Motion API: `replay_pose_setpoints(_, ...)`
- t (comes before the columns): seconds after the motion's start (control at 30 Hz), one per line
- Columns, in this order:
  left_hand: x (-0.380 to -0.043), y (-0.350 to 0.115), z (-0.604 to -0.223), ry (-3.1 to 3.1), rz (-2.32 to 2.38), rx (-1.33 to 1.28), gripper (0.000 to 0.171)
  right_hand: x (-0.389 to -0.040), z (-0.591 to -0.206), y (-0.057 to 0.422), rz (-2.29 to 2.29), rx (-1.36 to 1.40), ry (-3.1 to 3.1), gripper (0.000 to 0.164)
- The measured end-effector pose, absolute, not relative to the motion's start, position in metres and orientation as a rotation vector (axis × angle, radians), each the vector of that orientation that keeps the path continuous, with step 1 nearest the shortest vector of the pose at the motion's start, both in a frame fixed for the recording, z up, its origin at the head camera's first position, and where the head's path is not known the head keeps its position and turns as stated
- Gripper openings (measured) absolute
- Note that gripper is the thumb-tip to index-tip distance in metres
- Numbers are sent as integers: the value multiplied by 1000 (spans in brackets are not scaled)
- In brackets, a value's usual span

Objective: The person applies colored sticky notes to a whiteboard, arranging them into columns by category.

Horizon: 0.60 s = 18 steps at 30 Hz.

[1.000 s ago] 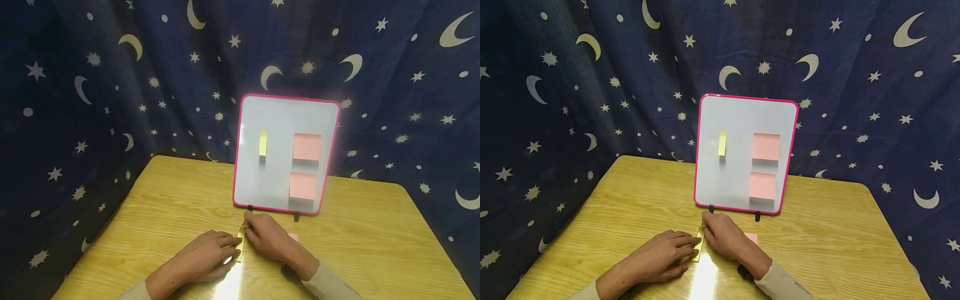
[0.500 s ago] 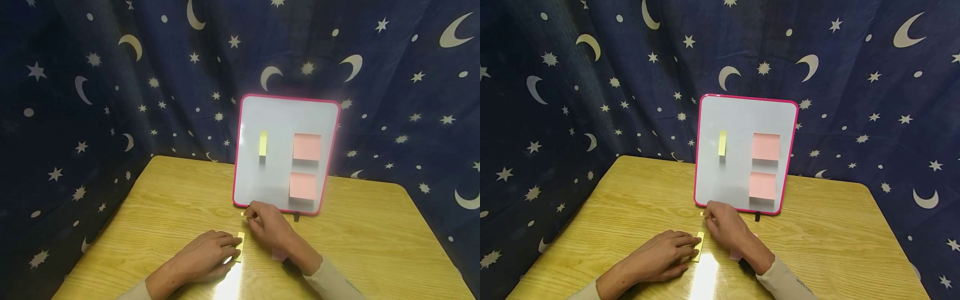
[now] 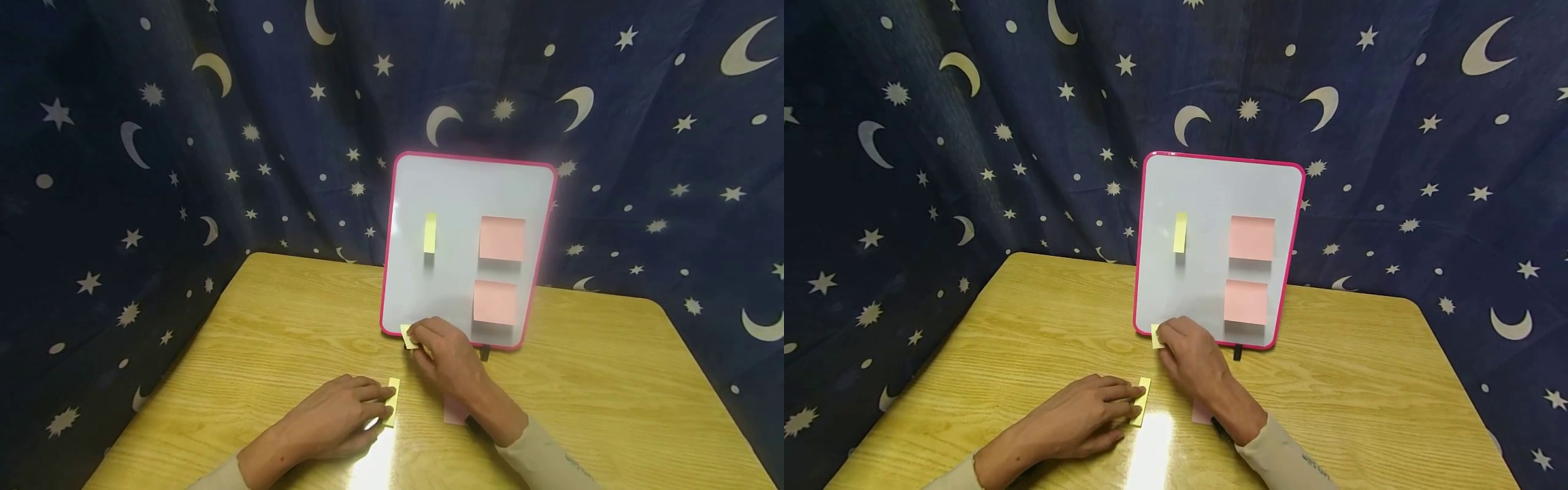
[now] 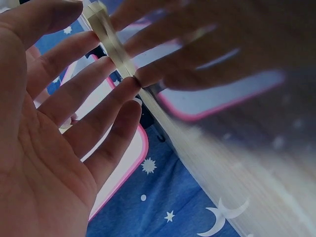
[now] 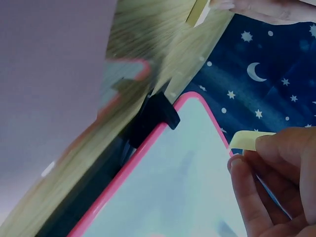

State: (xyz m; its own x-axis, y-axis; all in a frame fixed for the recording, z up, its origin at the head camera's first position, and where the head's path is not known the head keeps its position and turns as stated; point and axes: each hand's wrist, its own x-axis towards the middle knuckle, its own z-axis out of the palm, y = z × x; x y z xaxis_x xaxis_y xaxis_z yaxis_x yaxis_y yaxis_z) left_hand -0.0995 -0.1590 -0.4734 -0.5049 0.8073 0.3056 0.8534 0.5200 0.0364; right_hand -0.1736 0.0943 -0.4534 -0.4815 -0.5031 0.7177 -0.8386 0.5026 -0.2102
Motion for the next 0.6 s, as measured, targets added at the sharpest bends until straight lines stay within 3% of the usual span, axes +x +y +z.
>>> replay_pose_setpoints(0.6, -100, -159, -473, -2525, -276, -1401, 16, -181, -444, 98, 557, 1050, -2012, 14)
